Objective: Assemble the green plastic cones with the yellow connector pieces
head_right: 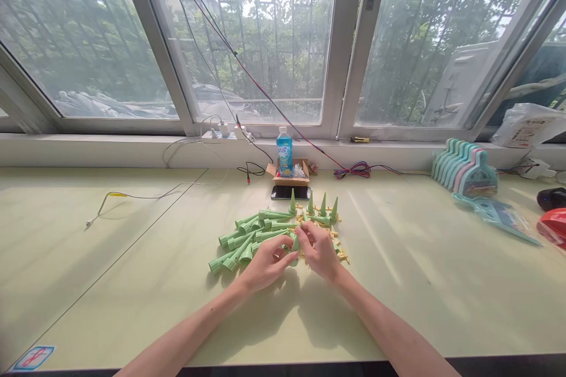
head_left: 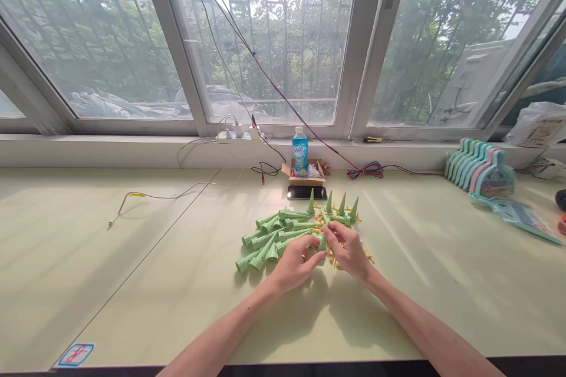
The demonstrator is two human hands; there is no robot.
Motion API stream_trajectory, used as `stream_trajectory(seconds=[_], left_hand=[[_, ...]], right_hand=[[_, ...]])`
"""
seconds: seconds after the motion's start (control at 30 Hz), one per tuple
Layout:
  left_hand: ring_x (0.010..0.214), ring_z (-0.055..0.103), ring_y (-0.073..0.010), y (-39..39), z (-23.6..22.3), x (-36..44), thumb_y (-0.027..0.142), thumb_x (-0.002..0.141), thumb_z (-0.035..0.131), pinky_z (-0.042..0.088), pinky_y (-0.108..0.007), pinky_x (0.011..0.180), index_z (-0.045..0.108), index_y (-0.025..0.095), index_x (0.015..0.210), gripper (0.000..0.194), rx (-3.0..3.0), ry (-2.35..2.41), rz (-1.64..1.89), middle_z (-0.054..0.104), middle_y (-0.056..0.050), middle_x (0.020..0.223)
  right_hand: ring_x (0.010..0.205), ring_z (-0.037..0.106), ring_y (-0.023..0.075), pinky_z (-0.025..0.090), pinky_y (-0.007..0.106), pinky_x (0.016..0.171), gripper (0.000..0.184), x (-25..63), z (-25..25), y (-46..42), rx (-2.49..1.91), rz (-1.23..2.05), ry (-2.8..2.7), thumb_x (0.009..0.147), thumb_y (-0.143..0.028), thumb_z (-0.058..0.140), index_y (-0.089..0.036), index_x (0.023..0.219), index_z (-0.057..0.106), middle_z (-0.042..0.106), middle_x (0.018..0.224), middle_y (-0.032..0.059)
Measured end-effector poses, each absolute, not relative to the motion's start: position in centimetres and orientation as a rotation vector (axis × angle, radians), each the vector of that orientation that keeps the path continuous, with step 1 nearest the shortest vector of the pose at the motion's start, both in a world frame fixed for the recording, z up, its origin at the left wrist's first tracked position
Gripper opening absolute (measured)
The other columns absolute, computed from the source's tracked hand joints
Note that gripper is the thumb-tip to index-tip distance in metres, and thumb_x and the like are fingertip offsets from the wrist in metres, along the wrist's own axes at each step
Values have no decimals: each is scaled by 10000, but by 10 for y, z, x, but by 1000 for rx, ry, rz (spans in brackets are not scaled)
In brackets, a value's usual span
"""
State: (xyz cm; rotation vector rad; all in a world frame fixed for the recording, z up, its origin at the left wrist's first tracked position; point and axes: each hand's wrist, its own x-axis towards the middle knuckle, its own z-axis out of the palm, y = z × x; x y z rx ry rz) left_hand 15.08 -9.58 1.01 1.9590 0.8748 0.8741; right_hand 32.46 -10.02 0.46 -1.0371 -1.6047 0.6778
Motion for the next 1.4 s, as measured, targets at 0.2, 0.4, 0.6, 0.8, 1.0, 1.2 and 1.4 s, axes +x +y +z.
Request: stream_trajectory(seconds=[0.2,0.4,0.6,0.8,1.0,1.2,1.4], left_hand=[[518,369,-85,-100,9,149,274,885,572,312,-227,512,523,202,1049,186,2024,962,792,522,62,687],[551,404,-125,-103,9,148,204,842,537,318,-246,579,436,208,1166,340,2141,1031,723,459,96,586],[487,350,-127,-103,11,148,161,814,505,282,-248,554,481,227,1067,263,2212,1035,680,392,112,502],[474,330,-129,-103,11,148,199,860,496,276,-252,541,527,228,1026,172,2247,1052,684,386,97,496],[461,329,-121,-101,10,148,270,921,482,271,-241,528,555,215,965,102,2244,1060,738,376,91,494],[467,279,-112,-98,8,148,301,964,440,253,-241,531,555,204,857,185,2226,1088,854,314,87,504],[475,287,-118,-98,9,148,311,977,424,259,-251,540,573,205,850,222,2236,1073,875,321,76,515]], right_hand=[[490,387,106,326,235,475,336,336,12,-94,-1089,631,-1542,1008,-445,436,-185,866,595,435,591,-44],[499,395,110,332,240,494,297,349,18,-88,-1188,446,-1596,987,-412,477,-191,817,580,482,613,-34],[577,473,126,361,243,579,246,355,14,-85,-1279,278,-1965,956,-282,512,-197,738,589,580,672,-7],[652,549,131,357,239,605,193,358,13,-87,-1408,226,-2166,924,-265,577,-206,744,608,623,749,-6],[658,542,132,336,245,591,260,361,9,-81,-1533,144,-2199,967,-208,489,-199,752,634,614,763,8],[673,555,133,321,248,592,255,363,13,-82,-1601,155,-2247,936,-197,542,-192,700,639,606,756,12],[695,587,167,325,256,604,204,360,15,-86,-1609,193,-2264,889,-178,591,-195,686,594,634,723,18]])
